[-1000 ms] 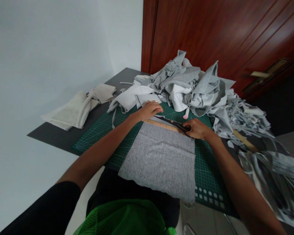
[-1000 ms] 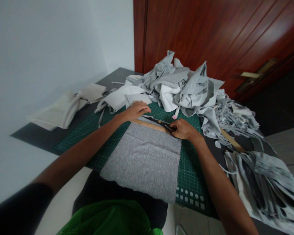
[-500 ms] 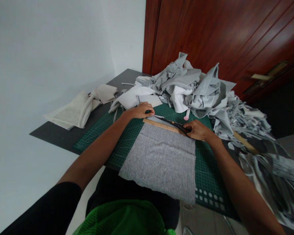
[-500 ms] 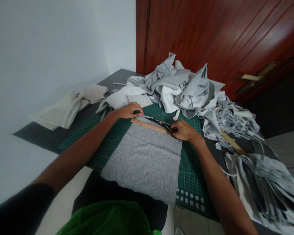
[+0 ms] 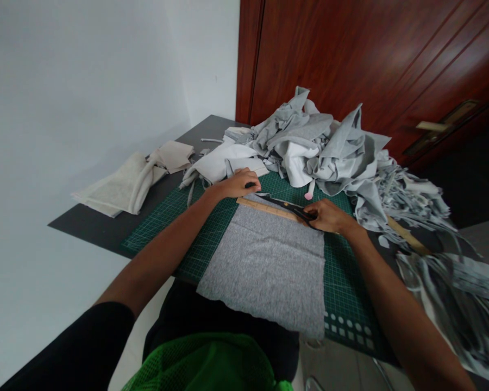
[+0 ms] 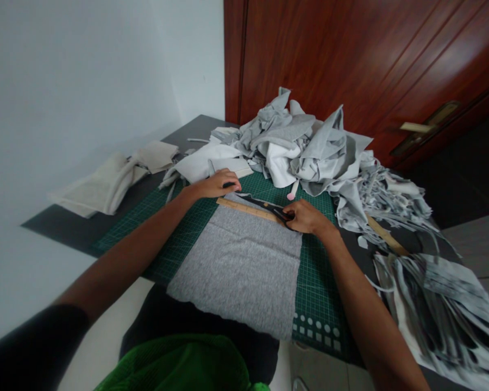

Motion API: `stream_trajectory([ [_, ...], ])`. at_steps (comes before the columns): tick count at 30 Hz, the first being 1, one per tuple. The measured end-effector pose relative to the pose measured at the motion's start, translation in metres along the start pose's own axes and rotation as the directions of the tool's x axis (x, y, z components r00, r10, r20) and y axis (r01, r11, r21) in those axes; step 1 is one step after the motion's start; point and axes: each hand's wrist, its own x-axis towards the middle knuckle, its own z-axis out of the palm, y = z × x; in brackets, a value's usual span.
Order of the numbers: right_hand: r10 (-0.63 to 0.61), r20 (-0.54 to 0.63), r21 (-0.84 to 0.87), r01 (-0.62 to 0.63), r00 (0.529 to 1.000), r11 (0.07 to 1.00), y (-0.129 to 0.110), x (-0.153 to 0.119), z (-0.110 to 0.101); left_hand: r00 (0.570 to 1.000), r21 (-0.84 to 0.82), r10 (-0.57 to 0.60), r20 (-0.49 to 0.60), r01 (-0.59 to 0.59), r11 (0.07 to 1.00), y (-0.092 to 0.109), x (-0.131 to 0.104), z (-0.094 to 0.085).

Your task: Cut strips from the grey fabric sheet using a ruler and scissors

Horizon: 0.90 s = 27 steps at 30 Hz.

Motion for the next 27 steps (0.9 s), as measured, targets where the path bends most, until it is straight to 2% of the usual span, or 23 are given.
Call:
stream_trajectory([
  [6, -0.011, -0.006, -0.019, 0.011, 1.000, 1.000, -0.002, 0.001, 0.000, 0.999, 0.066, 0.027, 0.026, -0.029, 0.997, 0.018, 0.011, 0.004],
  [15, -0.046, -0.025, -0.025, 0.046, 0.999, 0.999, -0.001, 0.001, 0.001, 0.999, 0.102, 0.011, 0.049, -0.016, 0.995, 0.022, 0.012, 0.005],
  [27, 0.003, -0.018, -0.124, -0.005, 1.000, 0.992, -0.008, 0.002, 0.003, 0.998, 0.081, 0.042, 0.048, -0.046, 0.996, 0.031, 0.013, 0.004],
])
